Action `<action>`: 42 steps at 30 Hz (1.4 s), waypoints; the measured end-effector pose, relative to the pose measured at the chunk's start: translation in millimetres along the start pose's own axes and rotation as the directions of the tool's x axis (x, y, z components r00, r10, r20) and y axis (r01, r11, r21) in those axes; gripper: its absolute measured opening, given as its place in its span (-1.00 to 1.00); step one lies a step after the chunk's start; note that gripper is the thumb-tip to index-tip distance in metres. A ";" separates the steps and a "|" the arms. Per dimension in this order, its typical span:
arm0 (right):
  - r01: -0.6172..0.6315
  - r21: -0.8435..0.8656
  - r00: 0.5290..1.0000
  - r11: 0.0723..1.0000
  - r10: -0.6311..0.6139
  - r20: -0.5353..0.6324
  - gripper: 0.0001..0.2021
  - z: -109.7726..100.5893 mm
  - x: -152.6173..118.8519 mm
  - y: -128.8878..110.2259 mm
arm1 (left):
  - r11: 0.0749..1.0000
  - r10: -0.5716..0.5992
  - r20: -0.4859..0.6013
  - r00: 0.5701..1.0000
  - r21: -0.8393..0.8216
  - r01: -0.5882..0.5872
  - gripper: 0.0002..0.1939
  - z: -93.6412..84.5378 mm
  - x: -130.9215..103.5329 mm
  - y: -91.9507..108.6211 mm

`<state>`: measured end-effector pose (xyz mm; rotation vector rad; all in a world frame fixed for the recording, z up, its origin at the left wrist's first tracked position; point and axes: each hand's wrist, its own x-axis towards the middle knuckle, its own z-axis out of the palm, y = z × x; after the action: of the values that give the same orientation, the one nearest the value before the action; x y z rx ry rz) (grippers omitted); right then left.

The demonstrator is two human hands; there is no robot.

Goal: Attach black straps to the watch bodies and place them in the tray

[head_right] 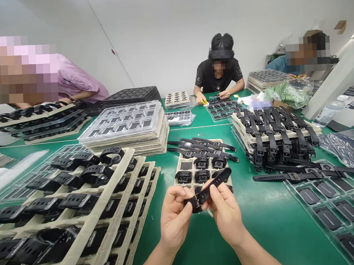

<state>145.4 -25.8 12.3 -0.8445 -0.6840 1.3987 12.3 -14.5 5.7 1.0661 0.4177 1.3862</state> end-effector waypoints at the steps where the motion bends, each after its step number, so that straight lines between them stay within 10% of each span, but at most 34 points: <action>1: -0.007 0.010 1.000 1.000 0.007 0.001 -0.70 0.5 0.9 -0.5 | 1.000 0.005 -0.006 1.000 0.011 -0.005 -0.88 0.6 0.0 0.3; 16: 0.006 0.015 1.000 1.000 -0.006 0.031 -0.73 -4.0 2.2 1.8 | 0.938 0.150 -0.027 0.988 0.319 -0.133 -0.79 0.1 -5.5 2.3; 29: 0.008 0.062 0.998 0.998 -0.012 0.062 -0.71 3.3 2.4 -3.2 | 0.948 0.185 0.042 0.982 0.257 -0.189 -0.76 4.5 -3.0 3.4; 42: 0.205 -0.211 0.979 0.956 -0.202 0.036 -0.74 -9.0 -0.1 8.7 | 0.373 0.512 0.398 0.761 0.695 -0.615 -0.66 -3.2 5.7 3.6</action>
<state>148.1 -27.0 0.1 -0.9049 -0.9188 1.1600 8.9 -8.7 8.8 2.2200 0.6572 1.7705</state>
